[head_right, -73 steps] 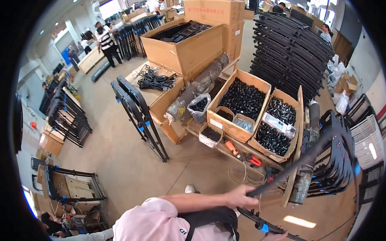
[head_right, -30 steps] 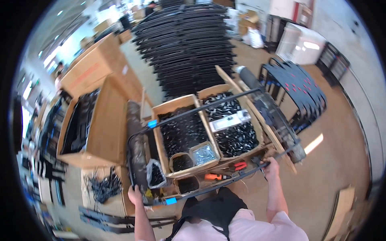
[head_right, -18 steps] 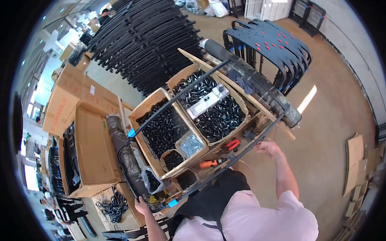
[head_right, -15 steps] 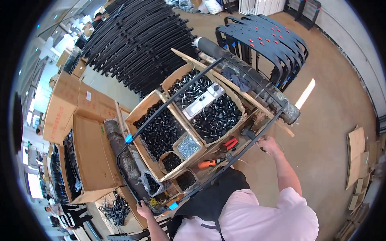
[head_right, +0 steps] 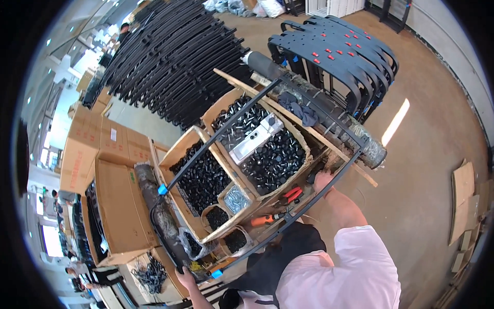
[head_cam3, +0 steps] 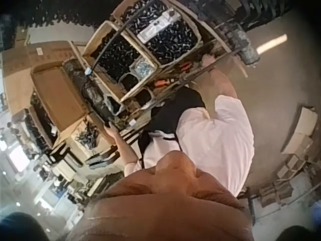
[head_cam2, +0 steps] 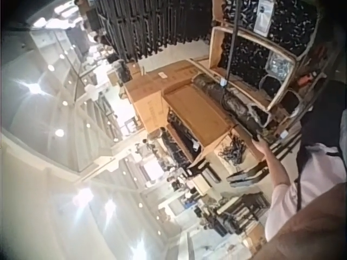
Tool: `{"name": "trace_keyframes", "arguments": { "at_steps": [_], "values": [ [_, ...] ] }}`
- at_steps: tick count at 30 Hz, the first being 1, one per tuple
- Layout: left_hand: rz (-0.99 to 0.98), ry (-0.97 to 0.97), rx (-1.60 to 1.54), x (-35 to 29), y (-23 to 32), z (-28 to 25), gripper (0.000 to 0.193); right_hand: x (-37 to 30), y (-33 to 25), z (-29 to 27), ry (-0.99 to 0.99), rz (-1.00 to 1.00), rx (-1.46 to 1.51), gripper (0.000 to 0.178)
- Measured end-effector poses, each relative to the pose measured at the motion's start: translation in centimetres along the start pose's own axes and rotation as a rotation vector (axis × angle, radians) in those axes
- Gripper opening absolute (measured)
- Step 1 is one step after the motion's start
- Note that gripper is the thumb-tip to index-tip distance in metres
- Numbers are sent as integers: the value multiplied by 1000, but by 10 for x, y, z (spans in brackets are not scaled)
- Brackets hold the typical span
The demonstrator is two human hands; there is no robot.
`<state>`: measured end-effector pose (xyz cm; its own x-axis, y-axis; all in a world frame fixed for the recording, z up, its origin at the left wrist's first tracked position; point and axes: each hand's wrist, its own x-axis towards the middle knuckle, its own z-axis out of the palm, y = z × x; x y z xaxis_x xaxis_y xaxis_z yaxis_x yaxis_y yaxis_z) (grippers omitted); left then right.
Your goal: Assembling plastic components onto metal frames using an electric screwdriver in a manufacturing facility.
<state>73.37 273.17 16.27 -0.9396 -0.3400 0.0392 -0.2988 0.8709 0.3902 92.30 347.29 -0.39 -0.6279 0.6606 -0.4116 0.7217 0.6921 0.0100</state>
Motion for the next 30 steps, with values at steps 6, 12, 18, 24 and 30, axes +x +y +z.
{"name": "trace_keyframes", "arguments": {
  "at_steps": [6, 12, 18, 24, 30],
  "values": [
    [-16, 107, -8, -10, 21, 11, 61, -22, 11, -26, 6, -62, 96, 64],
    [185, 278, -443, -14, 79, 13, 34, -91, 19, -72, -160, -23, 242, 61],
    [287, -217, -865, -80, 240, 42, 22, -243, 51, -168, -86, -30, 230, 40],
    [531, -972, -1076, -187, 425, 77, 23, -294, 83, -313, -66, 409, 844, 34],
    [1052, -1371, -1100, -315, 626, 70, 37, -256, 115, -388, 151, 300, 659, 35]
  ]
}}
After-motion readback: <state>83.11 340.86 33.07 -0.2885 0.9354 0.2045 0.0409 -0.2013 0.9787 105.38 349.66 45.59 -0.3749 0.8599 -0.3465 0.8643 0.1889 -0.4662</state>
